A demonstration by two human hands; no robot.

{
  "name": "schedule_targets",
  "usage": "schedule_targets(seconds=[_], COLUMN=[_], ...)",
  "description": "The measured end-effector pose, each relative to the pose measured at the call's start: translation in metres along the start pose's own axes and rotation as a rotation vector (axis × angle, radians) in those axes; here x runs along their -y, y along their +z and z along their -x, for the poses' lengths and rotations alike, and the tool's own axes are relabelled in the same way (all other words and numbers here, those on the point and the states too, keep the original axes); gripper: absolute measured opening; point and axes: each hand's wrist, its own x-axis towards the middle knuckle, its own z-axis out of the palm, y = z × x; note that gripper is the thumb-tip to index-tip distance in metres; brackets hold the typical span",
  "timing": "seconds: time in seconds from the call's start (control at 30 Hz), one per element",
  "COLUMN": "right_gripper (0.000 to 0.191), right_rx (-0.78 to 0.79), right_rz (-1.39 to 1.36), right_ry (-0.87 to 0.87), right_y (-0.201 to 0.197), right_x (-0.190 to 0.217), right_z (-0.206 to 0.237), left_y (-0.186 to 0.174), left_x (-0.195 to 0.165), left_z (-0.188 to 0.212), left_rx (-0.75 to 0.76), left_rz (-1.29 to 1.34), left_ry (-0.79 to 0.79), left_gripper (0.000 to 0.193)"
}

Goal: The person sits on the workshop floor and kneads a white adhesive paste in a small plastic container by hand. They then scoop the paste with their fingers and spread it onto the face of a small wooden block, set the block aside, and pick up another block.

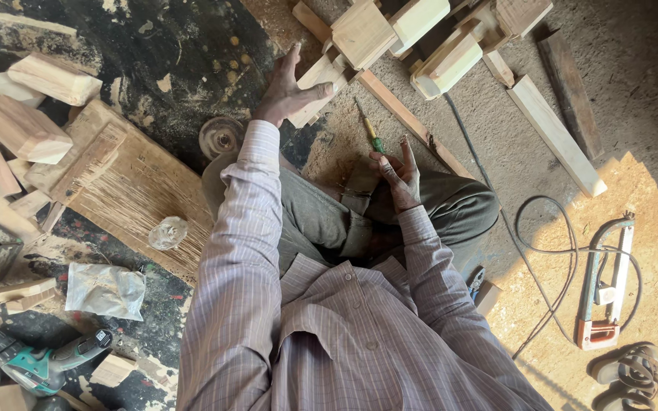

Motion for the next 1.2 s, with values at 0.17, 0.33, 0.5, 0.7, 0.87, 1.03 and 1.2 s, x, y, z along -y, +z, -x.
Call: schedule_targets(seconds=[0.17,0.33,0.5,0.7,0.87,1.03,1.2], right_gripper=[0.097,0.097,0.105,0.108,0.108,0.097,0.092], right_rx=[0.019,0.062,0.052,-0.003,-0.106,-0.016,0.071], right_rz=[-0.018,-0.015,-0.123,-0.142,-0.134,-0.132,-0.168], right_ry=[-0.067,-0.41,-0.546,-0.628,-0.645,-0.684,-0.686], right_y=[0.02,0.069,0.116,0.128,0.124,0.122,0.118], right_x=[0.02,0.07,0.108,0.121,0.13,0.137,0.14], right_z=[0.021,0.069,0.106,0.136,0.152,0.173,0.182], left_y=[-0.02,-0.007,0.017,0.028,0.03,0.025,0.016], left_x=[-0.021,-0.045,-0.075,-0.096,-0.102,-0.107,-0.118], left_z=[0.059,0.13,0.192,0.241,0.261,0.289,0.304], left_rx=[0.196,0.16,0.058,0.056,0.012,-0.193,-0.227], left_rz=[0.777,1.02,1.048,1.144,1.007,0.604,0.468], left_ry=[0.243,0.309,0.425,0.408,0.474,0.606,0.614], left_gripper=[0.139,0.129,0.111,0.104,0.11,0.112,0.118])
